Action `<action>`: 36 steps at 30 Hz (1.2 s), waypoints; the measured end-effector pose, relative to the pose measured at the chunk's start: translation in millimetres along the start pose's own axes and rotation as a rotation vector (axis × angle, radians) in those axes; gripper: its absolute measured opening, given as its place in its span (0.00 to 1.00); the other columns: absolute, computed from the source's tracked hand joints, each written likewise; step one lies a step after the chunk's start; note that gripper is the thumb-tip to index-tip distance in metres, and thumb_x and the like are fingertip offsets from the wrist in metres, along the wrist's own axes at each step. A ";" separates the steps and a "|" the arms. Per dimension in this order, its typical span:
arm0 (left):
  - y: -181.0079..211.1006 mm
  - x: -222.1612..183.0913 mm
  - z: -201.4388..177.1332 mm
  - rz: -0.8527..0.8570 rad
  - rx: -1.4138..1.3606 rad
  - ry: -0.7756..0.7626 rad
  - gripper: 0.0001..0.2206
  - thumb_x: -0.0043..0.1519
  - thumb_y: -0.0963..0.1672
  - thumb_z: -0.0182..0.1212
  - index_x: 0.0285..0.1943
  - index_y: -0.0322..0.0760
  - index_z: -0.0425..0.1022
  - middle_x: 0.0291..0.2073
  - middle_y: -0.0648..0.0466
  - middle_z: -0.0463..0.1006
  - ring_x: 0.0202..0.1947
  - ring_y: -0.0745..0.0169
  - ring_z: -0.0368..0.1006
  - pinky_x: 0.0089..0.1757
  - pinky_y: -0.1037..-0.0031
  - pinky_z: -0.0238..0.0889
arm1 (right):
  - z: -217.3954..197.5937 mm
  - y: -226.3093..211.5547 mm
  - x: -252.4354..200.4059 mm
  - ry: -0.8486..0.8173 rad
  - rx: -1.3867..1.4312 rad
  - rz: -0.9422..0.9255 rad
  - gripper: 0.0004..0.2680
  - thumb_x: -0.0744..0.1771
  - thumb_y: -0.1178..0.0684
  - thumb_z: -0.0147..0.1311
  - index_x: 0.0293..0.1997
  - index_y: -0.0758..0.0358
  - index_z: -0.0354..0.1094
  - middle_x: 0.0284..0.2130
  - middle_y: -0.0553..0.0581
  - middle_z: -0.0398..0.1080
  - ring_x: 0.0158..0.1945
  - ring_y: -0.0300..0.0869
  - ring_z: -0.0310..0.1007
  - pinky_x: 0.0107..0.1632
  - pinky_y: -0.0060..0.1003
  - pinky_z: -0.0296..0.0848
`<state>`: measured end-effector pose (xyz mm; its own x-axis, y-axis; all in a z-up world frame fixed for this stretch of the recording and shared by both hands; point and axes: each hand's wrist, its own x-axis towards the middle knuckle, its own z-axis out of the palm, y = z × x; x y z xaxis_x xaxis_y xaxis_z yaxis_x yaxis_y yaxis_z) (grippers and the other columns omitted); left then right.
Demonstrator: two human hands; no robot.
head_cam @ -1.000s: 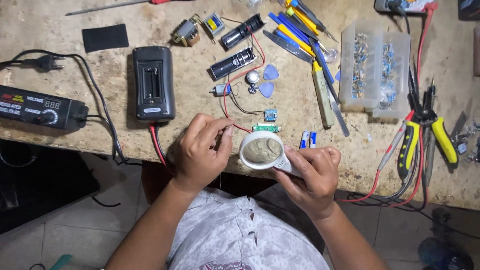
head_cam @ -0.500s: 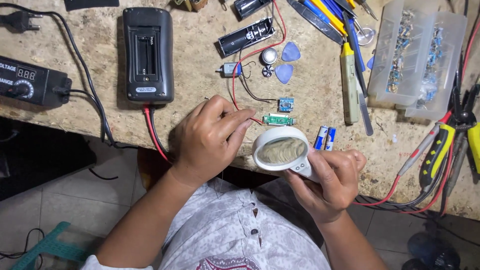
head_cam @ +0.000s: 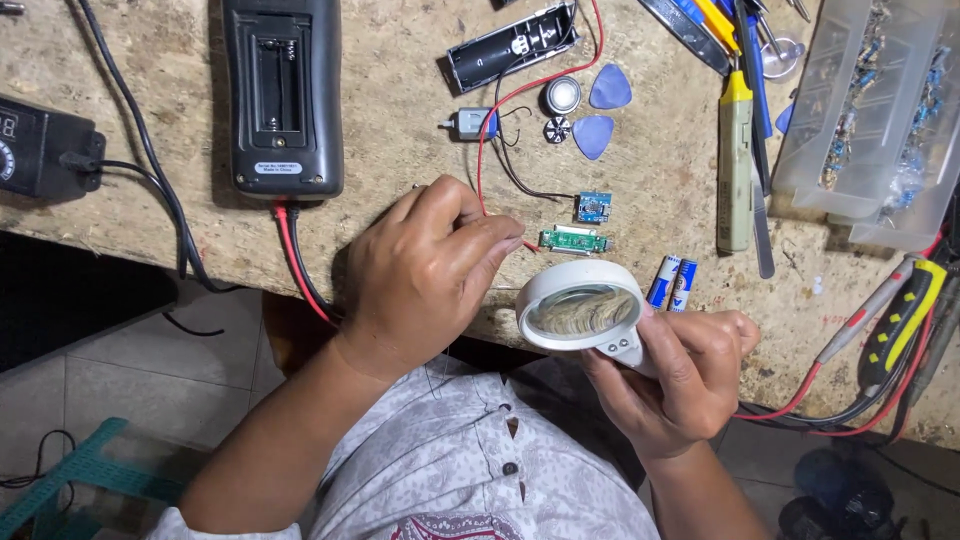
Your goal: Soldering wires and components onto a small electronic circuit board at a repair bench.
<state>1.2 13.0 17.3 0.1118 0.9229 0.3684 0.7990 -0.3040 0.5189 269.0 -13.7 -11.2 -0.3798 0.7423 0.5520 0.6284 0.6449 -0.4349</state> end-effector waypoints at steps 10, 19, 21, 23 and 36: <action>1.1 -0.8 1.9 -0.007 0.051 -0.007 0.02 0.67 0.43 0.67 0.41 0.45 0.80 0.35 0.55 0.68 0.31 0.54 0.64 0.26 0.66 0.58 | -0.7 -4.6 6.9 -0.011 -0.027 0.004 0.19 0.65 0.48 0.69 0.57 0.67 0.67 0.37 0.63 0.66 0.35 0.51 0.65 0.49 0.52 0.57; 3.2 4.7 -6.9 -0.063 -0.042 -0.051 0.06 0.69 0.48 0.60 0.43 0.48 0.81 0.37 0.56 0.69 0.33 0.53 0.66 0.31 0.62 0.61 | -0.2 -7.1 8.9 -0.022 -0.016 0.016 0.18 0.66 0.48 0.66 0.56 0.66 0.66 0.37 0.64 0.65 0.34 0.51 0.64 0.48 0.53 0.58; 2.5 4.9 -4.6 -0.040 -0.033 -0.032 0.04 0.68 0.46 0.62 0.41 0.47 0.80 0.37 0.56 0.70 0.33 0.53 0.67 0.30 0.63 0.61 | -1.1 -6.6 10.0 -0.035 -0.015 0.020 0.18 0.65 0.48 0.66 0.55 0.66 0.66 0.37 0.64 0.64 0.34 0.51 0.64 0.48 0.53 0.58; 2.3 4.9 -2.2 -0.018 -0.027 -0.014 0.04 0.67 0.44 0.64 0.38 0.46 0.80 0.36 0.56 0.71 0.34 0.54 0.67 0.29 0.64 0.61 | -1.5 -6.4 10.5 -0.049 -0.015 0.026 0.18 0.65 0.49 0.67 0.55 0.66 0.66 0.36 0.64 0.64 0.34 0.51 0.64 0.48 0.53 0.58; -3.4 9.4 -11.4 -0.003 -0.098 -0.117 0.06 0.66 0.38 0.60 0.43 0.44 0.80 0.40 0.55 0.73 0.37 0.52 0.67 0.33 0.63 0.63 | -2.1 -6.1 9.2 -0.047 -0.034 0.060 0.17 0.63 0.52 0.69 0.51 0.69 0.68 0.36 0.64 0.64 0.35 0.52 0.64 0.47 0.52 0.60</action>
<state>-7.2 20.0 27.8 0.1823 0.9434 0.2771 0.7385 -0.3175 0.5949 263.1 -11.2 -1.9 -0.3718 0.7877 0.4913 0.6733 0.5931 -0.4414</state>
